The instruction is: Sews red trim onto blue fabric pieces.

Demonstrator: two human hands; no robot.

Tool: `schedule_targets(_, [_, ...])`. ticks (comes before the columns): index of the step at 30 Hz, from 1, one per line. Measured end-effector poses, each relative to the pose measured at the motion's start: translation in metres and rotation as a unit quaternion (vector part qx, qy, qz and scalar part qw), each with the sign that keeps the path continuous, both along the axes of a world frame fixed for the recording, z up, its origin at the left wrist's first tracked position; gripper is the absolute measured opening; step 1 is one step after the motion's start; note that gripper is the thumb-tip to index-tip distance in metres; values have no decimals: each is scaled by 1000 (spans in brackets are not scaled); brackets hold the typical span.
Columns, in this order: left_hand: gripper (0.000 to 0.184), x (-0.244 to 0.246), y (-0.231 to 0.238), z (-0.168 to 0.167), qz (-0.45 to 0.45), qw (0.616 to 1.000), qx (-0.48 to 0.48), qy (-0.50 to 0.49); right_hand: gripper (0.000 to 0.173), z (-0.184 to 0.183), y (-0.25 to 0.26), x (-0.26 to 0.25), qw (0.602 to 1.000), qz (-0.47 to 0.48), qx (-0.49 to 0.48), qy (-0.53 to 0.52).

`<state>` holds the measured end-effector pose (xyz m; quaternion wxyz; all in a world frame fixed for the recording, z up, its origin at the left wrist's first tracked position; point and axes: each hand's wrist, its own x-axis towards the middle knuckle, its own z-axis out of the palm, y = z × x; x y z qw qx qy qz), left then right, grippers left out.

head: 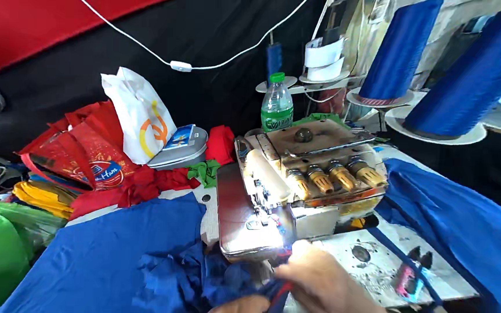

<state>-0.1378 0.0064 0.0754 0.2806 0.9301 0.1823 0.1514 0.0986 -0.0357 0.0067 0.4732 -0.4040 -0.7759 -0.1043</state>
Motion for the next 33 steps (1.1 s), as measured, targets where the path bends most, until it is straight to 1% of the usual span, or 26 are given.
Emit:
schedule_targets(2, [22, 29, -10, -14, 43, 998, 30, -29, 15, -5, -1, 20, 999, -37, -9, 9])
schedule_targets(5, [14, 45, -7, -28, 88, 983, 138, -84, 16, -3, -6, 23, 996, -71, -36, 29])
schedule_targets(8, [12, 25, -1, -31, 172, 952, 224, -114, 19, -12, -18, 15, 991, -69, -86, 79])
schedule_targets(10, [12, 6, 12, -34, 220, 930, 261, -135, 23, -21, -23, 12, 977, -37, -127, 165])
schedule_targets(11, [11, -2, 19, -40, 236, 920, 275, -152, 21, -24, -26, 10, 961, -29, -160, 224])
schedule_targets(13, [12, -12, 31, -59, 245, 916, 262, -179, 19, -26, -29, 5, 910, -39, -233, 340])
schedule_targets(14, [12, -15, 35, -70, 243, 920, 241, -192, 18, -25, -28, 5, 889, -40, -250, 382])
schedule_targets(16, [13, -16, 40, -92, 244, 922, 199, -224, 18, -24, -27, 6, 859, -29, -252, 445])
schedule_targets(18, [13, -16, 40, -102, 257, 913, 185, -259, 19, -25, -27, 8, 843, -21, -246, 477])
schedule_targets(20, [13, -14, 40, -104, 260, 907, 185, -274, 18, -26, -28, 9, 841, -22, -245, 482])
schedule_targets(25, [13, -14, 40, -108, 248, 900, 186, -306, 14, -27, -28, 5, 869, -39, -237, 433])
schedule_targets(29, [11, -12, 42, -111, 238, 893, 190, -330, 13, -28, -26, 4, 877, -38, -218, 427])
schedule_targets(33, [13, -12, 42, -111, 234, 895, 181, -334, 13, -30, -26, 4, 888, -44, -207, 409])
